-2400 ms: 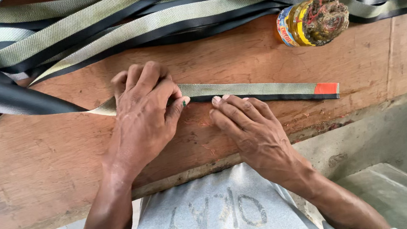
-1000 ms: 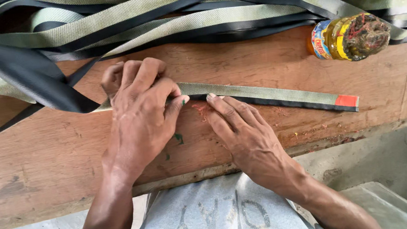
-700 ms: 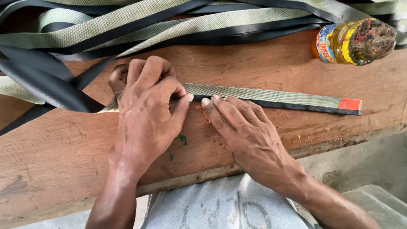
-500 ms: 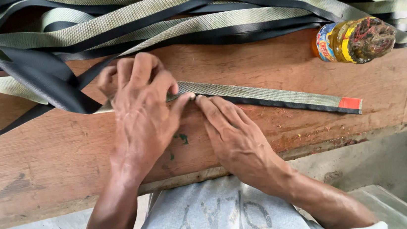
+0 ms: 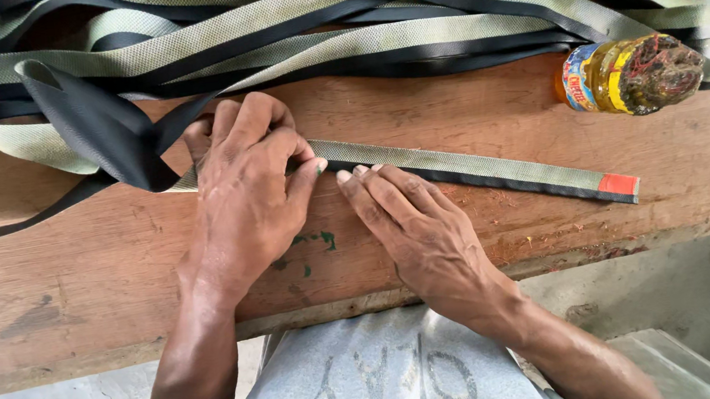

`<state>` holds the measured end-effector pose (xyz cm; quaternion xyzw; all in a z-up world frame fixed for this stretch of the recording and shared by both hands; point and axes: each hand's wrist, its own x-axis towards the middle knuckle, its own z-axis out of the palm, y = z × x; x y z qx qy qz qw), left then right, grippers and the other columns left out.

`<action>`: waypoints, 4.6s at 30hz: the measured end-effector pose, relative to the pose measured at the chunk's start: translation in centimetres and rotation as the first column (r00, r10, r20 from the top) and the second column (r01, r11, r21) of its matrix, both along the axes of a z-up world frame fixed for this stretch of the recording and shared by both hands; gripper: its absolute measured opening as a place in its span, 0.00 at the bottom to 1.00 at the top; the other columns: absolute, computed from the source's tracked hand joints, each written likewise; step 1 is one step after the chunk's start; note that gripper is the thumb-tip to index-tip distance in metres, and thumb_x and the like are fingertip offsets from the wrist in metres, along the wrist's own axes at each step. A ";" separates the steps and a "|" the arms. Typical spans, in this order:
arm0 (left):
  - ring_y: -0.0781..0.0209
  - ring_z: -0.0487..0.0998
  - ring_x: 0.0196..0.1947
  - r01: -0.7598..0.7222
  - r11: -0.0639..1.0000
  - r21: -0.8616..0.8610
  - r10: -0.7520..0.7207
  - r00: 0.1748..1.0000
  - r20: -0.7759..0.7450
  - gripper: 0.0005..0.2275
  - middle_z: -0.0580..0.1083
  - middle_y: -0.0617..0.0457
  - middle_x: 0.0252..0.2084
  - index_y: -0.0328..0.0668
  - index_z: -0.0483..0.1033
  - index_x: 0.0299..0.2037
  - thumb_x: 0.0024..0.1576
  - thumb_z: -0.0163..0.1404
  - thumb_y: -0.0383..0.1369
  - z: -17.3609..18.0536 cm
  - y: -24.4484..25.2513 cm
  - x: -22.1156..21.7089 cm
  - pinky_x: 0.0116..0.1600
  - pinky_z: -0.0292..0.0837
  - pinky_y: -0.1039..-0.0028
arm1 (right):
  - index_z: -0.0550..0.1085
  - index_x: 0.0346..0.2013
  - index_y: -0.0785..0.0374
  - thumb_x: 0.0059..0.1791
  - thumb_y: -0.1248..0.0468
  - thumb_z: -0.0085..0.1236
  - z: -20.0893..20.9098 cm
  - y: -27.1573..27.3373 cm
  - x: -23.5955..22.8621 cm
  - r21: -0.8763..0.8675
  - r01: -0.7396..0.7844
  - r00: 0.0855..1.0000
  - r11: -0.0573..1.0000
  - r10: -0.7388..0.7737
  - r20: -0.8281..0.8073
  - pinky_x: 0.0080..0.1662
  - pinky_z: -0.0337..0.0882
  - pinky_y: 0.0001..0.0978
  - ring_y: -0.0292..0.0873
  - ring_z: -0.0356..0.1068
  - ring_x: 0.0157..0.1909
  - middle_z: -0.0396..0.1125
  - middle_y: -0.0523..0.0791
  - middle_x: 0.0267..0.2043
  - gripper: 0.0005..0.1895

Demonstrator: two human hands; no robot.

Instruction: The person aligns a black strip along a light-colored strap and presses it down by hand. They then use a small plastic bottle to rub the taped area, repeating the process along the strap's length.

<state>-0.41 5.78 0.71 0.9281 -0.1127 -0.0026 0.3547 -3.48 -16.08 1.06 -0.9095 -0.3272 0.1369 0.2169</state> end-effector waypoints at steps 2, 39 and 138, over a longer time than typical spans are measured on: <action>0.53 0.67 0.49 -0.015 1.000 0.016 0.015 1.000 0.003 0.08 0.69 0.52 0.43 0.41 0.78 0.30 0.51 0.65 0.31 -0.1 -0.1 0.0 0.56 0.53 0.59 | 0.61 0.71 0.66 0.44 0.73 0.51 -0.4 0.3 0.1 -0.059 -0.008 1.000 0.998 0.008 -0.007 0.67 0.62 0.44 0.52 0.59 0.68 0.59 0.50 0.65 0.38; 0.53 0.68 0.51 0.204 0.977 -0.066 -0.203 0.979 0.022 0.06 0.69 0.52 0.47 0.44 0.77 0.37 0.54 0.61 0.31 -2.3 -16.0 -1.3 0.60 0.56 0.55 | 0.71 0.56 0.66 0.50 0.79 0.48 -1.9 -14.4 -4.4 0.151 0.535 0.829 0.831 -0.551 0.093 0.66 0.66 0.47 0.55 0.65 0.64 0.67 0.51 0.60 0.20; 0.53 0.69 0.50 0.162 0.986 -0.032 -0.162 0.987 -0.007 0.09 0.68 0.52 0.46 0.43 0.76 0.33 0.53 0.65 0.33 -1.7 -9.9 -1.3 0.57 0.57 0.57 | 0.69 0.57 0.69 0.47 0.76 0.51 -1.2 -11.1 -2.9 -0.101 0.113 0.993 0.988 -0.111 0.027 0.70 0.61 0.46 0.54 0.58 0.72 0.60 0.53 0.69 0.22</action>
